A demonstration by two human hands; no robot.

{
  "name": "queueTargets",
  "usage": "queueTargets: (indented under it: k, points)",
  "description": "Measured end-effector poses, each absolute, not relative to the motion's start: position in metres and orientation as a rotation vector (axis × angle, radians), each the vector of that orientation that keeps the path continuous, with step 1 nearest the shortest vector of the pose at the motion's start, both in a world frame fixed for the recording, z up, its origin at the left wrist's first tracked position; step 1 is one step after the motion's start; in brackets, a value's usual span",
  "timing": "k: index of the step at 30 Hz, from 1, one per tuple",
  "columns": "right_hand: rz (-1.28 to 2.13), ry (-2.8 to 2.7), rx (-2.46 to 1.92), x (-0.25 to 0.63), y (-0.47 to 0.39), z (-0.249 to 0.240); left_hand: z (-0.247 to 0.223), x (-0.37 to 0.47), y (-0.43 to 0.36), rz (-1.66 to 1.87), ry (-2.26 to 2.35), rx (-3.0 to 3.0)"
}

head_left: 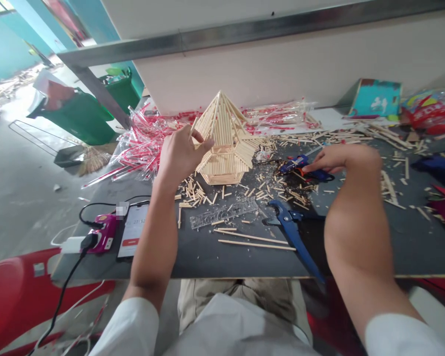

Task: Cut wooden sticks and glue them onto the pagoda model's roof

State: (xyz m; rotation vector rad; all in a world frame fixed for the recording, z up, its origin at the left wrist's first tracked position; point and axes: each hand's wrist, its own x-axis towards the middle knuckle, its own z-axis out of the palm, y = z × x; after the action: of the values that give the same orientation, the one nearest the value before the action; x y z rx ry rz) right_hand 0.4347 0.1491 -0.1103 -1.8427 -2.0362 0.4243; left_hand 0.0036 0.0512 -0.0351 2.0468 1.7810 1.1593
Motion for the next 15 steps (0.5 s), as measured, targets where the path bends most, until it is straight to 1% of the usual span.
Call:
queueTargets:
  k: [2, 3, 5, 7, 9, 11, 12, 15]
  points:
    - [0.612, -2.130, -2.110, 0.429, 0.145, -0.098, -0.032, 0.004, 0.048, 1.184, 1.763, 2.062]
    - [0.650, -2.168, -2.194, 0.425, 0.142, -0.090, -0.030, 0.004, 0.045, 1.188, 1.747, 2.069]
    - [0.562, -2.216, -2.174, 0.411, 0.133, -0.072, -0.026, 0.006, 0.040, 1.187, 1.686, 2.071]
    - [0.442, -2.228, -2.028, 0.387, 0.120, -0.057, -0.023, 0.009, 0.033, 1.172, 1.588, 2.059]
    - [0.324, -2.098, -1.766, 0.355, 0.106, -0.046, -0.021, 0.014, 0.027, 1.142, 1.491, 2.057]
    - [0.445, -2.014, -1.457, 0.322, 0.095, -0.043, -0.022, 0.022, 0.022, 1.054, 1.429, 2.110]
    - [0.516, -1.995, -1.371, 0.307, 0.091, -0.043, -0.024, 0.026, 0.021, 0.986, 1.402, 2.153]
    - [0.638, -1.981, -1.295, 0.274, 0.084, -0.048, -0.035, 0.046, 0.021, 0.814, 1.311, 2.236]
